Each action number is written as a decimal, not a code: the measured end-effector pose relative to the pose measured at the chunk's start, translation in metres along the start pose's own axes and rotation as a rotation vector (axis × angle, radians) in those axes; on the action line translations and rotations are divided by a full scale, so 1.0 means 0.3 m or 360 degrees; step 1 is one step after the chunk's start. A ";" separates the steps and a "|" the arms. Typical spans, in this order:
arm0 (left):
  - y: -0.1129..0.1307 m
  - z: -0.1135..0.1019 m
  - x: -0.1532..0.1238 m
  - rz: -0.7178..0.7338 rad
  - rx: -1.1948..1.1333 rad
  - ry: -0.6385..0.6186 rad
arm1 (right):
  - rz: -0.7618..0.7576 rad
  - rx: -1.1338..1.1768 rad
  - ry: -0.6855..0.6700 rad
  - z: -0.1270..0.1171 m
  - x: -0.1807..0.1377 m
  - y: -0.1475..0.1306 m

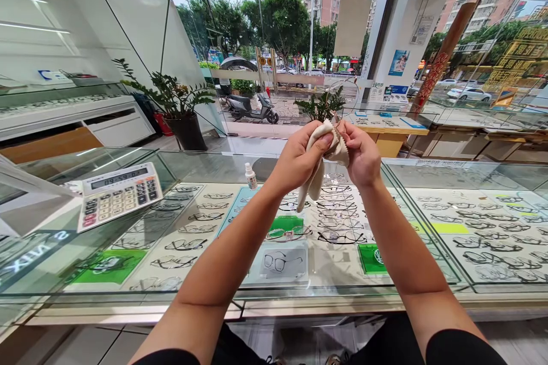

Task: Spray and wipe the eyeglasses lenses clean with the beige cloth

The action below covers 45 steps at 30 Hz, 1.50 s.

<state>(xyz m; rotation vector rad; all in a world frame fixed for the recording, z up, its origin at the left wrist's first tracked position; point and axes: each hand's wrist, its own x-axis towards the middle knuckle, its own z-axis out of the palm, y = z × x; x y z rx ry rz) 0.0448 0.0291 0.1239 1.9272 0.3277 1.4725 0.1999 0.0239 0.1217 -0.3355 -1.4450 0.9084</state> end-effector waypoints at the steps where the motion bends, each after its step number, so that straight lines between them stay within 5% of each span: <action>1: 0.003 -0.009 0.001 -0.0010 0.0030 -0.0051 | -0.0021 0.0001 0.0027 -0.001 0.001 0.000; 17: -0.045 0.037 -0.016 -0.0015 0.0122 0.0265 | 0.0018 -0.0067 0.0249 0.001 0.009 0.002; 26: -0.004 -0.039 -0.002 -0.0117 0.0104 -0.0215 | 0.0171 0.0096 0.0269 -0.007 0.016 -0.017; 33: -0.059 0.008 -0.008 -0.0130 0.0066 0.0184 | 0.0289 0.0090 0.0169 -0.004 0.012 0.010; 39: -0.056 -0.035 0.019 -0.0121 0.0102 0.0038 | 0.0291 -0.0026 0.0265 -0.009 0.015 -0.008; 45: -0.070 -0.091 0.023 -0.0350 -0.0020 0.0226 | 0.0308 -0.0139 0.0073 -0.047 0.014 -0.050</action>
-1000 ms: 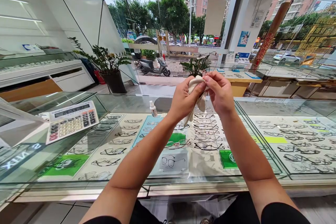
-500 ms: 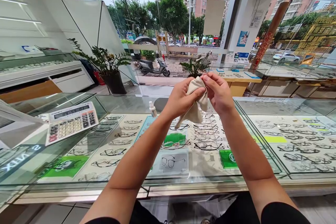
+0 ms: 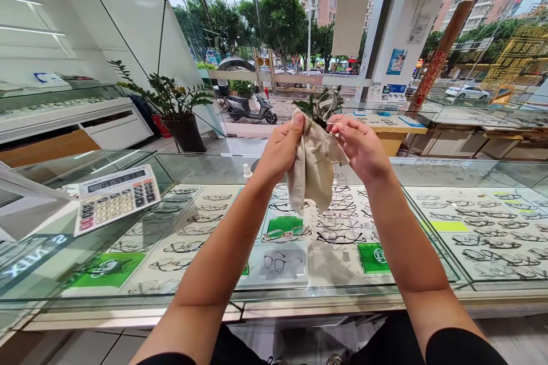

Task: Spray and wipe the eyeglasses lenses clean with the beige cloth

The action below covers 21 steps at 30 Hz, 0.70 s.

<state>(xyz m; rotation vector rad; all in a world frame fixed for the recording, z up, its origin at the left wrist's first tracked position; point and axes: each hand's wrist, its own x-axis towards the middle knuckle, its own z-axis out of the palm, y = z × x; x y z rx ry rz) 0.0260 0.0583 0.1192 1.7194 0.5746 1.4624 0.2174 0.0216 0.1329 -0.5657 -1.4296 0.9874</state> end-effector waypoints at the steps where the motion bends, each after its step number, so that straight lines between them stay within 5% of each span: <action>1: 0.000 -0.005 0.002 -0.0032 -0.0018 0.0039 | 0.0026 -0.0023 -0.0067 -0.004 0.000 -0.001; 7: 0.007 -0.030 0.011 -0.0082 -0.0025 0.0186 | 0.0110 -0.0169 -0.0339 0.005 -0.005 0.008; 15: -0.011 -0.099 0.013 0.0016 0.0642 0.0234 | 0.0174 -0.0453 -0.0247 0.025 -0.026 -0.013; 21: 0.000 -0.110 0.009 -0.0029 0.0582 0.0189 | 0.0318 -0.0456 -0.0384 0.042 -0.012 0.039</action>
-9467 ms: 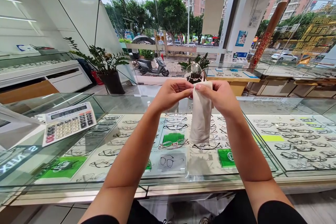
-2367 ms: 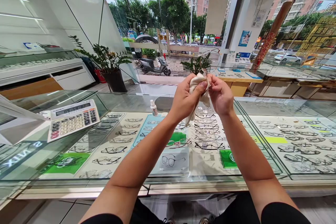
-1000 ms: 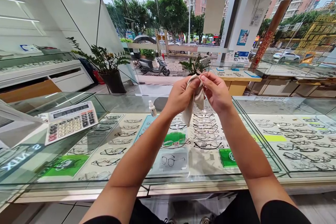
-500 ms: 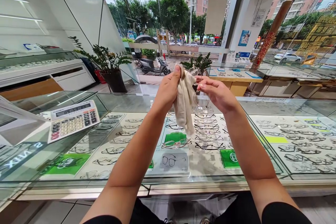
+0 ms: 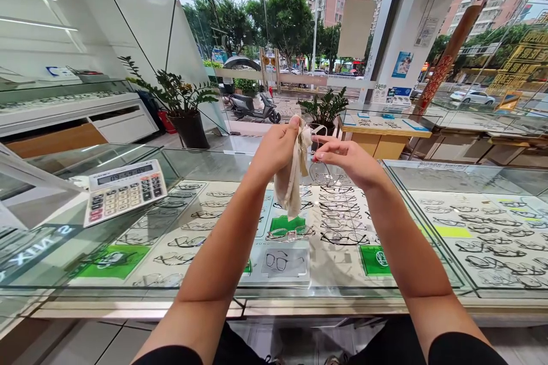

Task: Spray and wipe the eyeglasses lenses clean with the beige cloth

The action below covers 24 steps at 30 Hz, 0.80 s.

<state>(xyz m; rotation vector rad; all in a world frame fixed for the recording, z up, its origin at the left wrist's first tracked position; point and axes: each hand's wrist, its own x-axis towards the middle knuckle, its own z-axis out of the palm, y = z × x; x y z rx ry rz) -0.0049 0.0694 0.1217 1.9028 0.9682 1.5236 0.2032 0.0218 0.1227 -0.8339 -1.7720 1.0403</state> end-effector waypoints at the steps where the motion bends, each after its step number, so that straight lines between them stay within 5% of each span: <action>1: 0.005 -0.002 -0.001 -0.0015 -0.0001 -0.0023 | 0.0012 -0.0012 0.0002 0.001 0.005 0.008; 7: 0.018 -0.024 -0.005 -0.0055 0.0107 -0.0016 | -0.0030 -0.0212 0.0371 -0.020 0.020 0.038; 12: 0.011 -0.034 -0.002 -0.0051 0.0055 -0.0046 | 0.0018 -0.0006 0.0063 -0.002 0.016 0.024; 24: 0.049 -0.025 0.000 -0.0137 -0.0573 -0.0422 | 0.0148 0.0553 0.0089 -0.001 0.044 0.046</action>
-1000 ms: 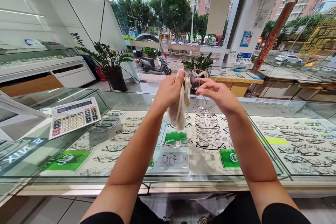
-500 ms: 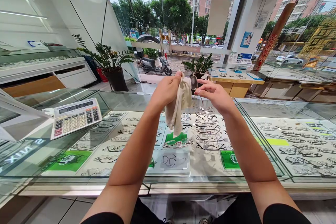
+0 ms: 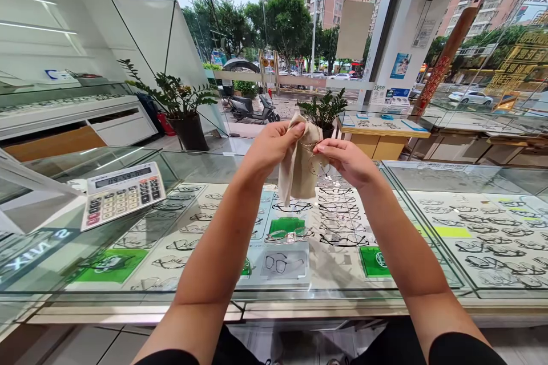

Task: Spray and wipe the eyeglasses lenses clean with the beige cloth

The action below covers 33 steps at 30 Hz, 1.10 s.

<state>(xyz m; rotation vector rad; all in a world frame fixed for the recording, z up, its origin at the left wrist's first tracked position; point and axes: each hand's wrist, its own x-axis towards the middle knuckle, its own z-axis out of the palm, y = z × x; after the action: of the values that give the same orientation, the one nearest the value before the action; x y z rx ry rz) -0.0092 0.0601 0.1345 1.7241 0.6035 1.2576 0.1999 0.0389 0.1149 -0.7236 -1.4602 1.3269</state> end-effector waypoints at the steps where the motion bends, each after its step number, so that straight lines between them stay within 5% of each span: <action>1: 0.006 -0.003 -0.002 0.0001 -0.0024 -0.0046 | -0.0009 0.0007 0.0009 0.001 -0.003 -0.004; 5: 0.009 0.018 -0.002 0.0034 -0.0113 -0.0154 | -0.0036 0.0027 0.0028 0.004 -0.014 -0.016; 12: -0.026 0.118 0.012 0.0425 -0.0054 0.0327 | -0.0089 0.0055 -0.0067 0.019 -0.030 -0.032; 20: -0.007 0.080 0.004 0.0299 -0.0199 -0.0097 | -0.0072 0.0071 0.0006 -0.021 -0.047 -0.071; 29: -0.059 0.162 0.007 0.0755 0.0123 0.0582 | -0.0147 -0.0020 -0.0127 0.027 -0.051 -0.058; 33: -0.050 0.129 0.014 0.0603 -0.0015 0.0320 | -0.0157 0.0018 -0.0037 0.003 -0.058 -0.079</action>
<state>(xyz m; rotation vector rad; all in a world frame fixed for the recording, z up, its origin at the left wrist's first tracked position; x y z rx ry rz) 0.0297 0.0562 0.1200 1.7701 0.3926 1.7104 0.2090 0.0177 0.1330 -0.6225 -1.4868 1.2706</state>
